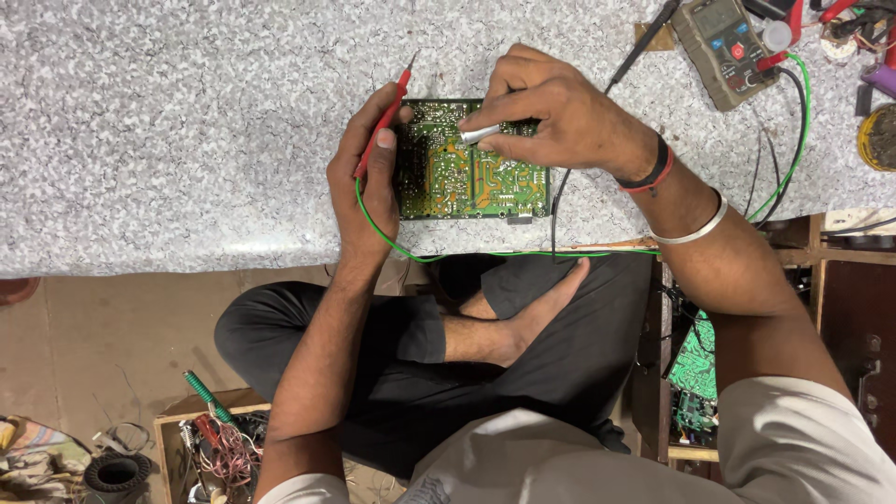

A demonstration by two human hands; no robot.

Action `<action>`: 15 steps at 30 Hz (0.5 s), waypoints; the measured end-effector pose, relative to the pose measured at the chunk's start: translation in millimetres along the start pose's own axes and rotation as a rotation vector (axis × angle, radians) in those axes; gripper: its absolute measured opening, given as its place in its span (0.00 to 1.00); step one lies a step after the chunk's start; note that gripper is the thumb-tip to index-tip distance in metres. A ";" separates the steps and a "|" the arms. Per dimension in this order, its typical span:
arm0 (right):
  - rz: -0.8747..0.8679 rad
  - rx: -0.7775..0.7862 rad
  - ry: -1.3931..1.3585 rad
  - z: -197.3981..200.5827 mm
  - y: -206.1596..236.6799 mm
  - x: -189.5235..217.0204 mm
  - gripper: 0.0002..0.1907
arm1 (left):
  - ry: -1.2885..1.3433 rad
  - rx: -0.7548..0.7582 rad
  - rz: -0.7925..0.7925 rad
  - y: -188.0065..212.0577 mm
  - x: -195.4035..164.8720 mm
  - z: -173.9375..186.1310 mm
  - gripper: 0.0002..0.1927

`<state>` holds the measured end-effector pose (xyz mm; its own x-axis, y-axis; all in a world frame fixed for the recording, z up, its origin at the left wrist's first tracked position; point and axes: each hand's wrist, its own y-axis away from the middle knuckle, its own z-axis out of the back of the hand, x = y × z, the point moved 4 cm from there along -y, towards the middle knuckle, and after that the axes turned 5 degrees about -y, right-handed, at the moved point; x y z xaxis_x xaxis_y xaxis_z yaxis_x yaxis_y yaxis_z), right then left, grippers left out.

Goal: The person sits at a workbench testing circuit boards with a multimeter probe, holding each board steady with one hand while touching probe tips to components and board traces. They flip the boards over to test both sides and reposition them on the bench between tests.

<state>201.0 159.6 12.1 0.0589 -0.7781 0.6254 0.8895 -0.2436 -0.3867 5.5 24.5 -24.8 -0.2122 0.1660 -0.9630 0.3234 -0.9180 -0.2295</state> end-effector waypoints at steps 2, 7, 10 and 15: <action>0.009 -0.011 0.016 0.8 1.0 0.4 0.16 | 0.005 0.003 0.004 -0.4 0.7 -1.0 0.23; 0.022 -0.002 0.003 -2.3 -0.1 -1.2 0.15 | -0.021 0.003 -0.022 0.3 -0.2 -0.5 0.23; 0.030 -0.012 0.015 -1.3 1.4 -2.0 0.15 | -0.022 0.007 -0.023 0.7 -0.6 -0.1 0.23; 0.028 0.006 0.013 -5.0 2.2 -4.8 0.15 | -0.016 0.006 -0.005 0.5 0.6 -0.1 0.23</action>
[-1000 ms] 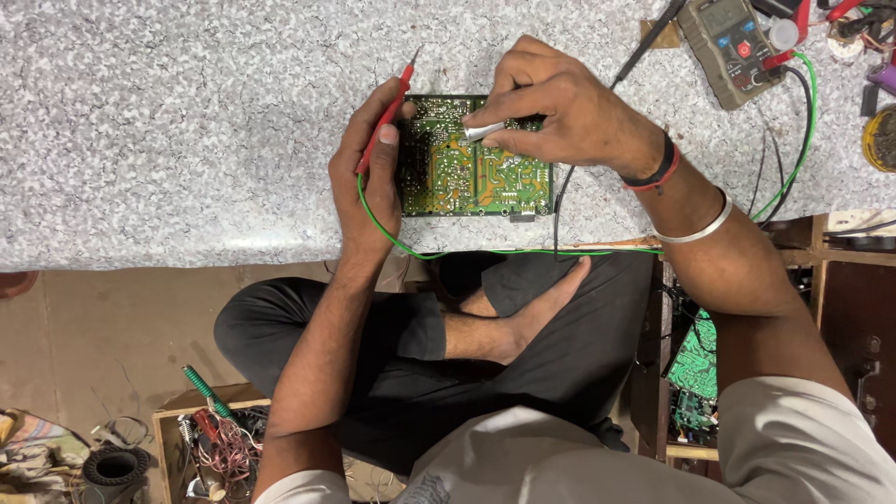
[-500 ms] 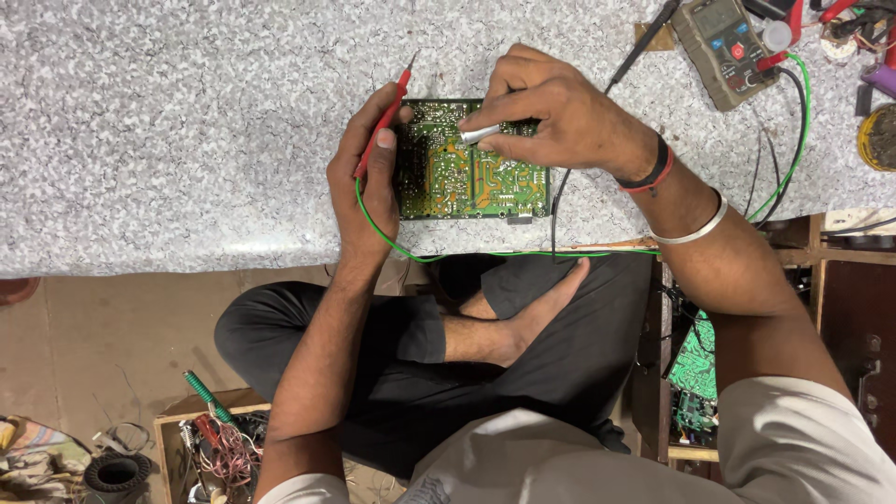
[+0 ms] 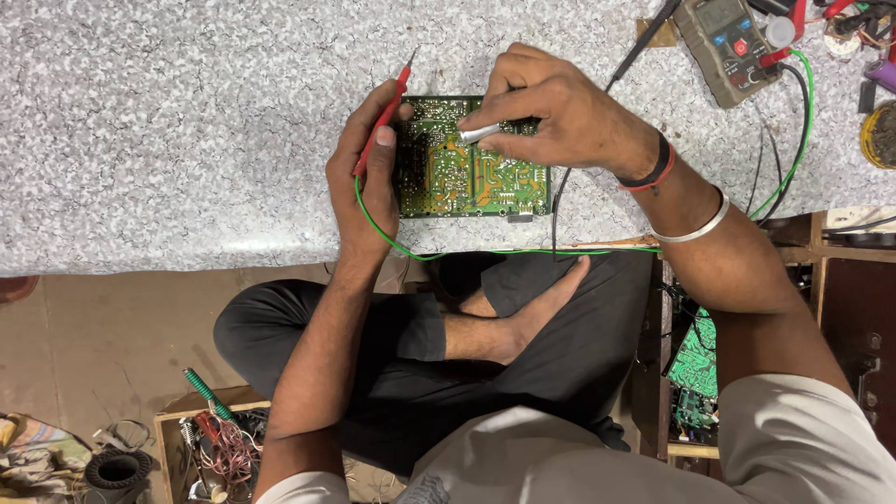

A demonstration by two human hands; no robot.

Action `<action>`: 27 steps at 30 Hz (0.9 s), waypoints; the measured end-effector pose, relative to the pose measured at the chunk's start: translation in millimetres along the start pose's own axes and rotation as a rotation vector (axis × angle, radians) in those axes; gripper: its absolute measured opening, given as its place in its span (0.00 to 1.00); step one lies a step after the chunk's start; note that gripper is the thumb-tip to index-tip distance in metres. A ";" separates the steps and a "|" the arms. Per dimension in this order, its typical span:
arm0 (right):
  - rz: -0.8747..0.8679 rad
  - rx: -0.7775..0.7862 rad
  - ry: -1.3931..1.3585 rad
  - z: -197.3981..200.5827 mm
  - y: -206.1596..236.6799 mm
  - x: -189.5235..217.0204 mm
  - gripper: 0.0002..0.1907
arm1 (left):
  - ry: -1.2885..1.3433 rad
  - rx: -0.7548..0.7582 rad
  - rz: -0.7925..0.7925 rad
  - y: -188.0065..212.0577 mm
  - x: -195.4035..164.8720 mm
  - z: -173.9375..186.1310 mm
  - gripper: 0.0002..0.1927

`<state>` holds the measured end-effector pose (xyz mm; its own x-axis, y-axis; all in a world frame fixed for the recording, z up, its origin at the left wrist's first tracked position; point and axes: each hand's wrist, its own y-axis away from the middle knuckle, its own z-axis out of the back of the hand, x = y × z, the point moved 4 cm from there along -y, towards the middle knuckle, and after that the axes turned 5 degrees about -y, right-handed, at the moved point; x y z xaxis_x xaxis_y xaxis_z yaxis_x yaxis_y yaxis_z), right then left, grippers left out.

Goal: The person sits at a workbench testing circuit boards with a multimeter probe, holding each board steady with one hand while touching probe tips to components and board traces. They flip the boards over to test both sides and reposition them on the bench between tests.

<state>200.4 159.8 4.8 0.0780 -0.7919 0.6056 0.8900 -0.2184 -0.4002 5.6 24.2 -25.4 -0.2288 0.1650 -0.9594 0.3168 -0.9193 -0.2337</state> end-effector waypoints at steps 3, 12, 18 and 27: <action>0.013 -0.016 -0.001 0.4 0.9 -0.9 0.14 | 0.003 -0.002 0.000 0.0 0.5 0.0 0.23; -0.006 -0.016 -0.041 0.3 0.0 -0.3 0.15 | -0.008 -0.006 -0.008 0.3 0.2 0.7 0.23; -0.014 -0.033 0.016 3.3 -0.9 2.5 0.15 | 0.003 0.000 -0.012 0.1 0.4 -0.1 0.23; -0.032 -0.018 -0.047 3.3 -3.3 5.7 0.16 | 0.006 -0.004 0.007 -0.1 0.3 -0.1 0.23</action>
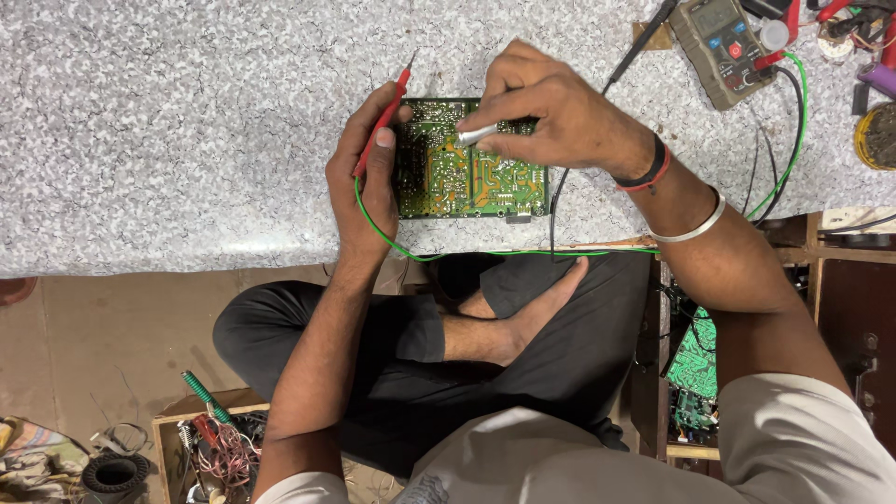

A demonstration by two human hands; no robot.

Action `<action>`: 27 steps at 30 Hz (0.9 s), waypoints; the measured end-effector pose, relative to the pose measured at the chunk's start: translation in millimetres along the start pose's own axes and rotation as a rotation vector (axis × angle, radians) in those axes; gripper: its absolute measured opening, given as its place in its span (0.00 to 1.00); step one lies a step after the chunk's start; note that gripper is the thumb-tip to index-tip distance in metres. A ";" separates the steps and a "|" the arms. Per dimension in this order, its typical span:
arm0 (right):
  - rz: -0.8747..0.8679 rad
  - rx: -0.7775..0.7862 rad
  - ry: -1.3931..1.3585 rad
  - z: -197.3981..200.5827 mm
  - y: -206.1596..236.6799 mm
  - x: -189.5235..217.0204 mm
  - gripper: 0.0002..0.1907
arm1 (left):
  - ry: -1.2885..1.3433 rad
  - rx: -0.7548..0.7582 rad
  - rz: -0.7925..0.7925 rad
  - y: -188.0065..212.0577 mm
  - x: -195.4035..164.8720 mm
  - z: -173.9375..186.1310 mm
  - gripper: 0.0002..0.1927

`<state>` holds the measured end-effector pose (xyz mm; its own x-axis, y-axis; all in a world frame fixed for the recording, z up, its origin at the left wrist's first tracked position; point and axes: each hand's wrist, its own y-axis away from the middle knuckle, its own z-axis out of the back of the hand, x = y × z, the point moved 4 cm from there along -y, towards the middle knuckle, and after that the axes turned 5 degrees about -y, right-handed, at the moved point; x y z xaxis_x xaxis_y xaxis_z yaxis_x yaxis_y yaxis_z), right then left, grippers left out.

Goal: The person sits at a workbench testing circuit boards with a multimeter probe, holding each board steady with one hand while touching probe tips to components and board traces. They flip the boards over to test both sides and reposition them on the bench between tests.

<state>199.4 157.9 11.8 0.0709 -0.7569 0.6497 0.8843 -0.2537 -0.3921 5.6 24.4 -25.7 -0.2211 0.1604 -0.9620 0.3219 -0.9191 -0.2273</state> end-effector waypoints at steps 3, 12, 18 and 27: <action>-0.003 0.001 0.030 1.0 -1.0 1.6 0.15 | -0.013 -0.007 -0.003 0.0 -0.5 -0.3 0.22; -0.003 -0.017 0.015 4.5 -3.6 4.6 0.15 | -0.034 -0.011 0.001 -2.7 -4.7 -0.3 0.22; -0.020 -0.016 0.018 4.0 -3.4 5.1 0.15 | -0.031 -0.020 0.005 -3.1 -5.1 -0.6 0.23; -0.013 0.005 0.021 1.7 -0.8 0.3 0.16 | -0.038 -0.017 0.021 -2.1 -5.8 -1.7 0.23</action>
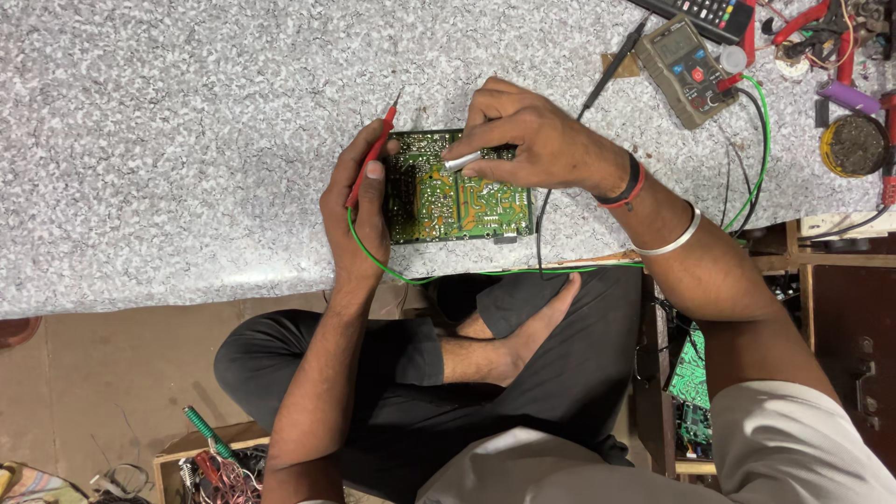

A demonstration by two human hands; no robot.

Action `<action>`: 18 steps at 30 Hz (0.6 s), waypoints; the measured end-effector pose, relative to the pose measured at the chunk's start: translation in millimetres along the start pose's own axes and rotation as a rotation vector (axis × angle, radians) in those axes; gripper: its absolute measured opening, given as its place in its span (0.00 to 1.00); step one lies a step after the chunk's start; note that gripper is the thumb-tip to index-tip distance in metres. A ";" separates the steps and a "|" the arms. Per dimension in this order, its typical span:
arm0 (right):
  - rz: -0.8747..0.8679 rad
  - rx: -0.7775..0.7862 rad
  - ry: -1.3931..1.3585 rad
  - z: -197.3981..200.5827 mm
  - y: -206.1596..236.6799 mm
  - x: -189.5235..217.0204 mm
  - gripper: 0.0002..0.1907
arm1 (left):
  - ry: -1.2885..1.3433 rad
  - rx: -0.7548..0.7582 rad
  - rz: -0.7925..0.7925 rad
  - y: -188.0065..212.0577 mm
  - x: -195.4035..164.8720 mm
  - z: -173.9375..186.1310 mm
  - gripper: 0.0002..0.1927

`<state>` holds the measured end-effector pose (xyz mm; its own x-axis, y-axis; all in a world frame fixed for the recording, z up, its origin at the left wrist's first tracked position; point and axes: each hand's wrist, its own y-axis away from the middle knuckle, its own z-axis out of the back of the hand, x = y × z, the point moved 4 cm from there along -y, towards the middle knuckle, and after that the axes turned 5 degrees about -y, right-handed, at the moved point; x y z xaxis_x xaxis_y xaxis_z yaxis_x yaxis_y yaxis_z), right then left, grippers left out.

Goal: The person sits at a workbench testing circuit boards with a multimeter probe, holding each board steady with one hand while touching probe tips to components and board traces. They flip the boards over to test both sides and reposition them on the bench between tests.

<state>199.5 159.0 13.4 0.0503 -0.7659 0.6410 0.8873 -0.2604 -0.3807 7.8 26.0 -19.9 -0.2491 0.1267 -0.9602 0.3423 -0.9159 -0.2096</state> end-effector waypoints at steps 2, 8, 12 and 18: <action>0.000 -0.003 -0.003 -1.5 0.3 0.8 0.16 | 0.004 0.001 0.000 0.2 -0.1 -0.3 0.23; -0.004 0.001 -0.001 -0.2 -1.0 1.9 0.15 | 0.009 0.001 -0.004 0.6 -0.8 0.3 0.23; 0.039 -0.002 -0.014 -1.4 1.6 2.9 0.16 | 0.033 0.004 -0.018 0.3 0.8 0.0 0.24; -0.069 -0.095 -0.024 5.2 6.7 -9.1 0.19 | 0.055 0.008 -0.022 4.1 3.7 1.7 0.24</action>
<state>207.3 167.3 8.6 0.0026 -0.7303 0.6831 0.8416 -0.3674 -0.3960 6.7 22.1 -24.1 -0.2063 0.1677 -0.9640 0.3299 -0.9156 -0.2299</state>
